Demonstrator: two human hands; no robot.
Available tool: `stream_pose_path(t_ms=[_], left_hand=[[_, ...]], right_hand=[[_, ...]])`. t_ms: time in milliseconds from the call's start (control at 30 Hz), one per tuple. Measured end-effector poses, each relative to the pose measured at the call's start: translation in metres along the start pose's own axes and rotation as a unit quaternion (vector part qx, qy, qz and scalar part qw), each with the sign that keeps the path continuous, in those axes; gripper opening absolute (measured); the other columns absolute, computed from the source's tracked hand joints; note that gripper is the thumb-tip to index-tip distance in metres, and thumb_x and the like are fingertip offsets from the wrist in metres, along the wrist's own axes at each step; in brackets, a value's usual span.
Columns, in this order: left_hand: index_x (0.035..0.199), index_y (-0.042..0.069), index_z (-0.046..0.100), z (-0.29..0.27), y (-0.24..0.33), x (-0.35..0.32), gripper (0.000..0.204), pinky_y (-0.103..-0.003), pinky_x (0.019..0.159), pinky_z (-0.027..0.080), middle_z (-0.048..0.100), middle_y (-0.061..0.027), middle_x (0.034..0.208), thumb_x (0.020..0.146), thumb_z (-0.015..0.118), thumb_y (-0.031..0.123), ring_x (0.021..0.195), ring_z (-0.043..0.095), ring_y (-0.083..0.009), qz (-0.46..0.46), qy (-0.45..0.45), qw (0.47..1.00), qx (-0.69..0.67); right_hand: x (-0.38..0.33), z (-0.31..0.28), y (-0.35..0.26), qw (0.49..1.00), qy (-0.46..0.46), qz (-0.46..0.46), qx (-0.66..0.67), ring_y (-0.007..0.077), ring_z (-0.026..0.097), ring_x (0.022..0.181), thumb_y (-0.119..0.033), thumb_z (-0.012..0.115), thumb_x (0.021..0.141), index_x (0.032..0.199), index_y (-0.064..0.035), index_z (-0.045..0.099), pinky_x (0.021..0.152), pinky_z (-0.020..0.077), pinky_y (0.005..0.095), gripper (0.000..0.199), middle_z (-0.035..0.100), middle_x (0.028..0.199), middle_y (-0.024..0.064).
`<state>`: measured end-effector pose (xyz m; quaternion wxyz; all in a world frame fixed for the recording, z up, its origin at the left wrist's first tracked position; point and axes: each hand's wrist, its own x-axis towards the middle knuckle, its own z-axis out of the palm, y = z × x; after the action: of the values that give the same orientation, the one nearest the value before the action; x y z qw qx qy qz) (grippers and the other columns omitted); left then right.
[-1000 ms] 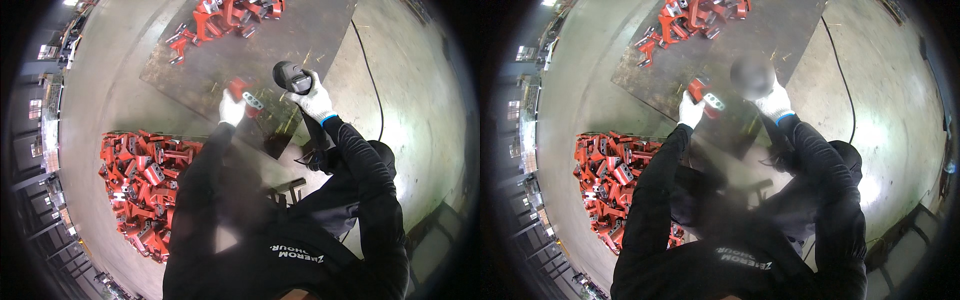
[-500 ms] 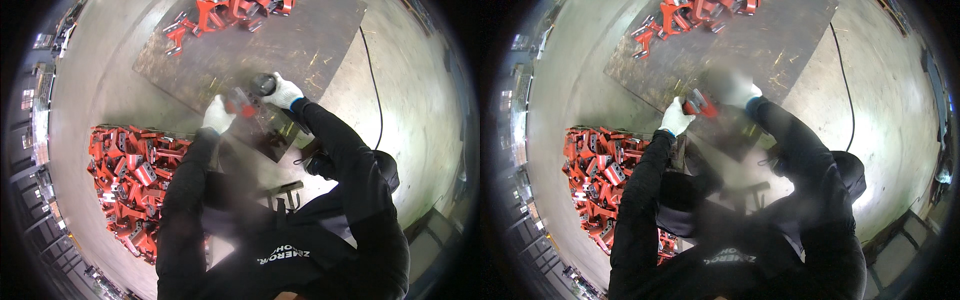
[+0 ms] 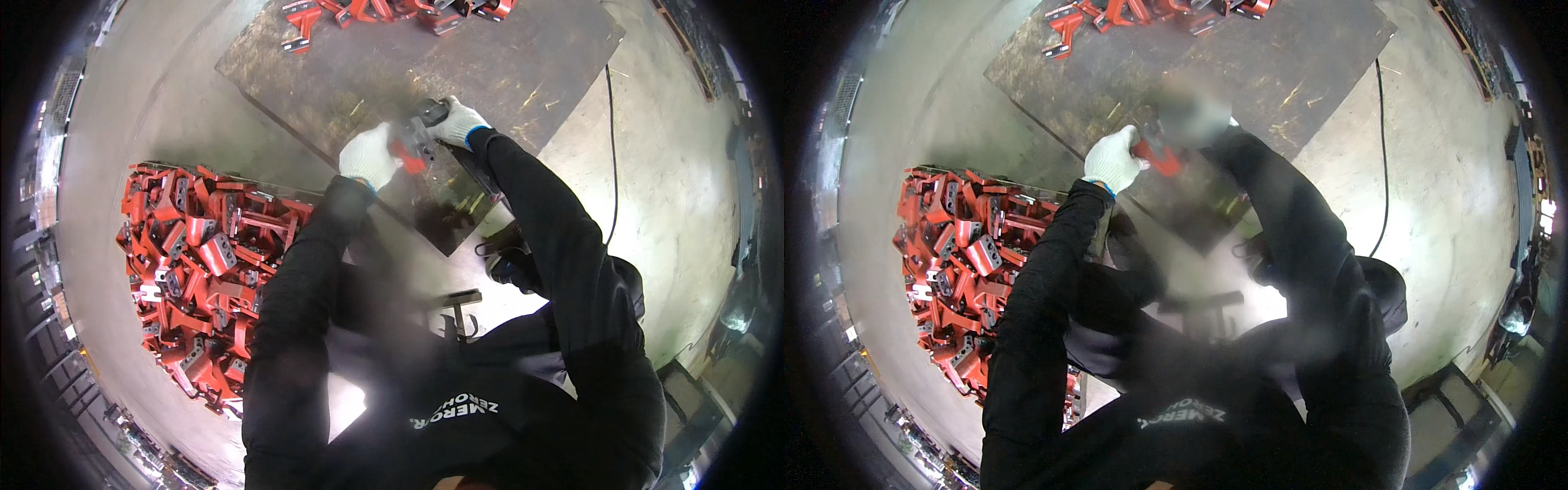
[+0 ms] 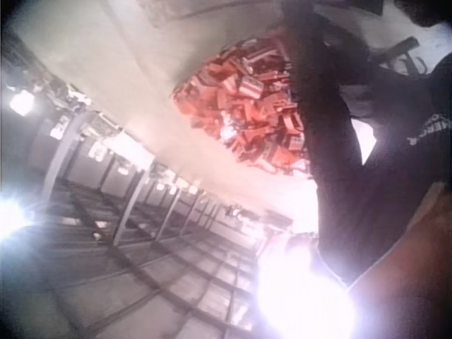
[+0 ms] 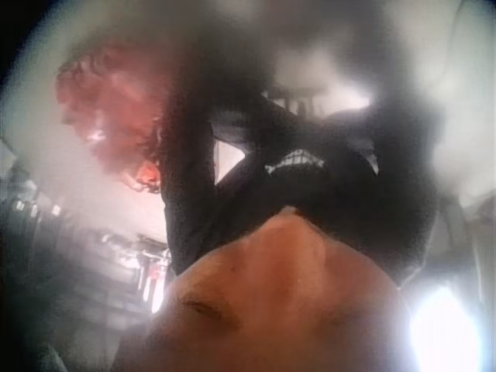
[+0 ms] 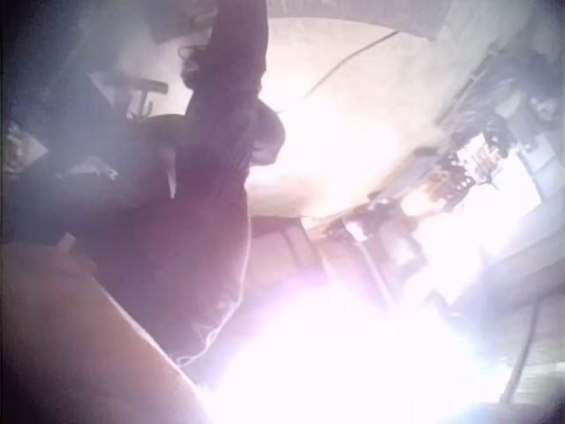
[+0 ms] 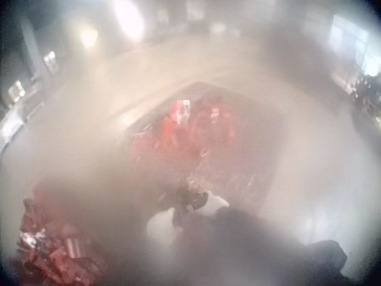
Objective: The person uses an angle grinder to smooth the edges of red metal parts. They pick each part from a large pile, grind it, and place it on a metal workbench. The process is repeated for multiple parts.
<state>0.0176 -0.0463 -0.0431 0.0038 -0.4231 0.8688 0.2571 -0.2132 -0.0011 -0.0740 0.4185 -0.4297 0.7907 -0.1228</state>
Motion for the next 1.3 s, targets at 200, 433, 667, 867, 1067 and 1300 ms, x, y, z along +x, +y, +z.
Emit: stream_pose_path(t_ms=[200, 433, 667, 867, 1067, 1300], left_hand=[[0.123, 0.008, 0.063, 0.007, -0.007, 0.001, 0.053, -0.051, 0.086, 0.057, 0.075, -0.0198, 0.105, 0.079, 0.084, 0.027, 0.102, 0.071, -0.0414, -0.001, -0.008, 1.0, 0.014], [0.121, 0.007, 0.066, 0.004, -0.001, -0.001, 0.047, -0.048, 0.092, 0.056, 0.076, -0.0154, 0.116, 0.082, 0.086, 0.026, 0.11, 0.07, -0.0387, -0.018, -0.002, 1.0, 0.012], [0.125, 0.011, 0.069, 0.016, 0.007, -0.003, 0.044, -0.047, 0.09, 0.056, 0.076, -0.0162, 0.114, 0.086, 0.08, 0.03, 0.107, 0.072, -0.0375, 0.035, 0.066, 0.997, -0.001], [0.128, 0.011, 0.069, 0.009, 0.013, -0.004, 0.047, -0.048, 0.089, 0.056, 0.076, -0.0168, 0.111, 0.087, 0.079, 0.032, 0.105, 0.072, -0.038, 0.009, 0.042, 0.999, 0.013], [0.126, 0.012, 0.07, 0.015, 0.01, -0.001, 0.044, -0.049, 0.088, 0.056, 0.076, -0.0167, 0.108, 0.087, 0.079, 0.031, 0.104, 0.072, -0.0384, 0.023, 0.069, 0.997, 0.01], [0.123, 0.011, 0.07, 0.013, 0.013, -0.005, 0.042, -0.048, 0.088, 0.056, 0.076, -0.0167, 0.108, 0.086, 0.079, 0.029, 0.104, 0.072, -0.0377, 0.026, 0.069, 0.997, 0.0]], right_hand=[[-0.052, 0.024, 0.042, 0.969, 0.002, -0.011, 0.246, 0.022, 0.065, 0.113, -0.035, 0.096, 0.071, 0.145, 0.0004, 0.047, 0.098, 0.0544, 0.0347, 0.096, 0.067, 0.124, 0.013], [-0.126, 0.033, 0.058, 0.943, -0.018, 0.127, 0.307, 0.0231, 0.072, 0.107, -0.032, 0.091, 0.077, 0.154, 0.0085, 0.034, 0.09, 0.0588, 0.0339, 0.104, 0.071, 0.125, 0.0186], [-0.112, 0.104, 0.108, 0.983, 0.17, -0.015, 0.066, 0.0382, 0.074, 0.105, -0.048, 0.082, 0.077, 0.156, -0.014, 0.042, 0.092, 0.0575, 0.045, 0.095, 0.078, 0.11, 0.0162], [-0.097, 0.136, 0.12, 0.98, 0.183, -0.081, -0.011, 0.0415, 0.073, 0.099, -0.049, 0.073, 0.082, 0.153, -0.0229, 0.047, 0.086, 0.0573, 0.0512, 0.079, 0.076, 0.105, 0.0218], [-0.09, 0.121, 0.125, 0.94, 0.28, -0.191, 0.029, 0.0418, 0.073, 0.098, -0.042, 0.078, 0.082, 0.143, -0.0176, 0.056, 0.085, 0.0576, 0.0497, 0.069, 0.076, 0.107, 0.0207], [-0.105, 0.07, 0.072, 0.985, 0.166, -0.011, 0.039, 0.0425, 0.073, 0.105, -0.047, 0.08, 0.081, 0.15, -0.0145, 0.046, 0.089, 0.0577, 0.0485, 0.083, 0.075, 0.115, 0.0227]])
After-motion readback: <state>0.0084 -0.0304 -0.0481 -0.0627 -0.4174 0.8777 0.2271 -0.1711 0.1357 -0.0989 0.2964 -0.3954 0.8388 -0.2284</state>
